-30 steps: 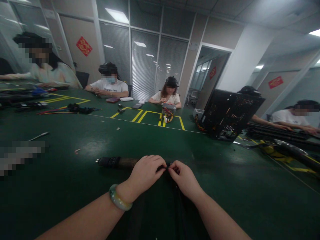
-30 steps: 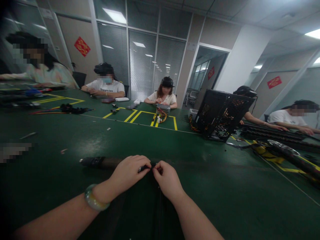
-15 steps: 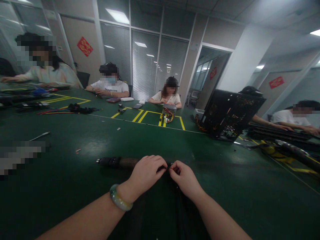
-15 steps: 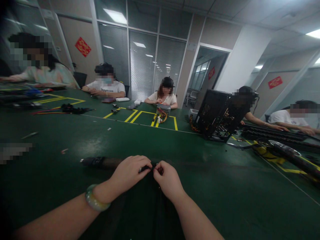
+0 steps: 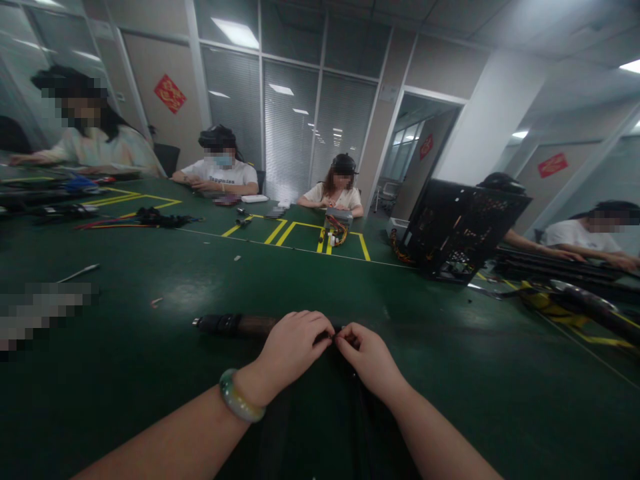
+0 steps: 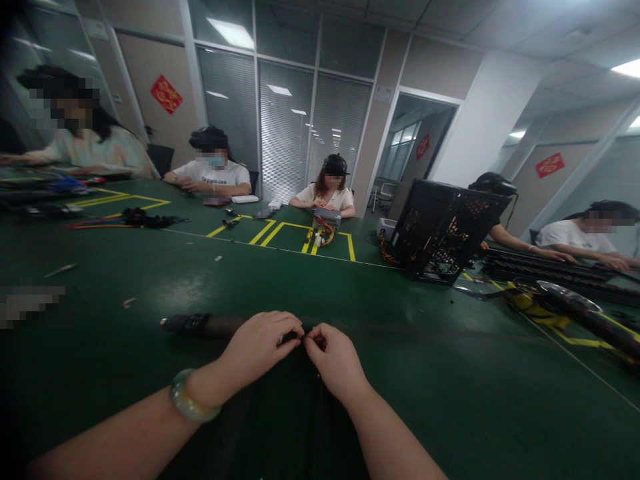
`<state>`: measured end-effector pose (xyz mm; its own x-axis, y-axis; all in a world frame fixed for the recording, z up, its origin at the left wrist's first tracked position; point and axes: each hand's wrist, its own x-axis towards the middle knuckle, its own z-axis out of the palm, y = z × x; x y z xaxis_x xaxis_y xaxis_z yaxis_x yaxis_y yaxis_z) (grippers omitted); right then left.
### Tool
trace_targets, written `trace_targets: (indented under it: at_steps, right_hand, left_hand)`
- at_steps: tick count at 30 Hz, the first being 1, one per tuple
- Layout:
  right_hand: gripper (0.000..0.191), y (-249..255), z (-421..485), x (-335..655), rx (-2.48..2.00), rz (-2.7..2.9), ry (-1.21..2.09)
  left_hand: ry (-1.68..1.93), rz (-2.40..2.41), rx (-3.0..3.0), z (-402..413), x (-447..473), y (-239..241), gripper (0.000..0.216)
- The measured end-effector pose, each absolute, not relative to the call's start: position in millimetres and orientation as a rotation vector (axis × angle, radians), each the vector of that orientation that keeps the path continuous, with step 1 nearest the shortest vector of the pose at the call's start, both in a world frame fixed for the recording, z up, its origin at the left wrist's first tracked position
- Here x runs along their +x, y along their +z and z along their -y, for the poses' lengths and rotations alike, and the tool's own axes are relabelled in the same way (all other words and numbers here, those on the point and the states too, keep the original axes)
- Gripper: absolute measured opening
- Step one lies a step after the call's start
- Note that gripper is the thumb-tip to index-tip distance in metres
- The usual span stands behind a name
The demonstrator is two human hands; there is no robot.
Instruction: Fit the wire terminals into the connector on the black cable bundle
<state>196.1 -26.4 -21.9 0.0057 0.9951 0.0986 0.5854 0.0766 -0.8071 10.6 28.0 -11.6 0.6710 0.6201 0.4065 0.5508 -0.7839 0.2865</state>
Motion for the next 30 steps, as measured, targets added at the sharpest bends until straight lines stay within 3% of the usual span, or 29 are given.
trace_targets:
  at_steps: [30]
  right_hand:
    - [0.008, -18.6, 28.6, 195.6, -1.648, 1.637, 0.737]
  left_hand:
    - [0.76, -0.984, 2.722, -28.7, 11.2, -13.9, 0.015]
